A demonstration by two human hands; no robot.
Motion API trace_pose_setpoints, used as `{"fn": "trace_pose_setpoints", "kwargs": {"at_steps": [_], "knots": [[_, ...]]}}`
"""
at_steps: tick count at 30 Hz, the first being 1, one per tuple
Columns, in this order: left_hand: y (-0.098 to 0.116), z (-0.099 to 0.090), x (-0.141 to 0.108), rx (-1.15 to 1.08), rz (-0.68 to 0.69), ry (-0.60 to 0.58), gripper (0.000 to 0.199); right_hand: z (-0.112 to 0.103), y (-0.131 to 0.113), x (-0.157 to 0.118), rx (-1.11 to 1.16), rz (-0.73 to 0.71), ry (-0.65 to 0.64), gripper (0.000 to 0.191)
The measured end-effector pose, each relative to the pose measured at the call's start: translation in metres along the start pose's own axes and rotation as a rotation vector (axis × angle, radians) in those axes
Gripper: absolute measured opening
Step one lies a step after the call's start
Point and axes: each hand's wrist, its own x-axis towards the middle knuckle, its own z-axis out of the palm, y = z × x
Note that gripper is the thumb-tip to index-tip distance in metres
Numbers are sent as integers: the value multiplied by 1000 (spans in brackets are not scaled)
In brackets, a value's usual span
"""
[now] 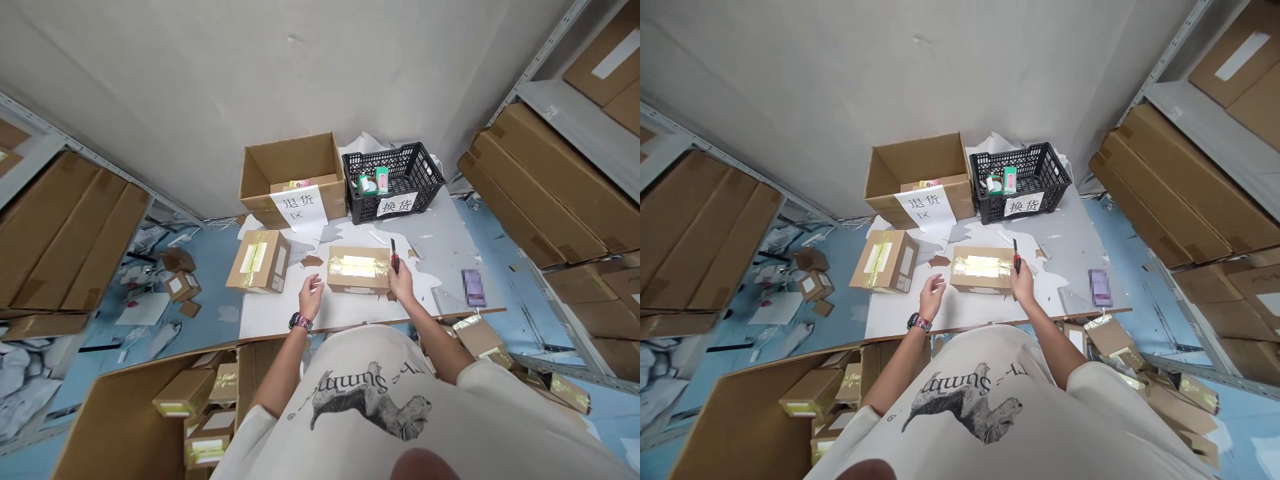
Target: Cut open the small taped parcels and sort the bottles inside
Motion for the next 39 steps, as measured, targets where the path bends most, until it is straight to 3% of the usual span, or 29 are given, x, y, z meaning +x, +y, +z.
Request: {"fn": "trace_pose_setpoints", "kwargs": {"at_steps": [3,5,10,13,16,21,23,29,35,39], "knots": [[-1,13,13,40,-57,-101,87,-9,9,8,-279,47,95,42],[3,24,22,95,-54,-166,96,-4,5,12,-357,66,66,37],[11,33,32,269,55,-110,93,12,-31,34,-528,27,14,44],[11,29,34,262,73,-147,96,15,-56,39,-624,-138,41,53],[7,27,38,300,54,-210,100,21,-79,31,-771,-306,-113,57],[1,26,52,281,18,-275,104,48,-119,18,-993,-489,-549,48],[0,25,58,216,20,-286,110,60,-131,19,-1099,-525,-662,42],[0,21,66,169,41,-344,115,89,-157,31,-1301,-609,-760,41],[6,16,72,304,84,-372,108,117,-173,23,-1418,-653,-801,39],[12,11,73,416,57,-391,105,112,-176,28,-1500,-700,-833,40]]}}
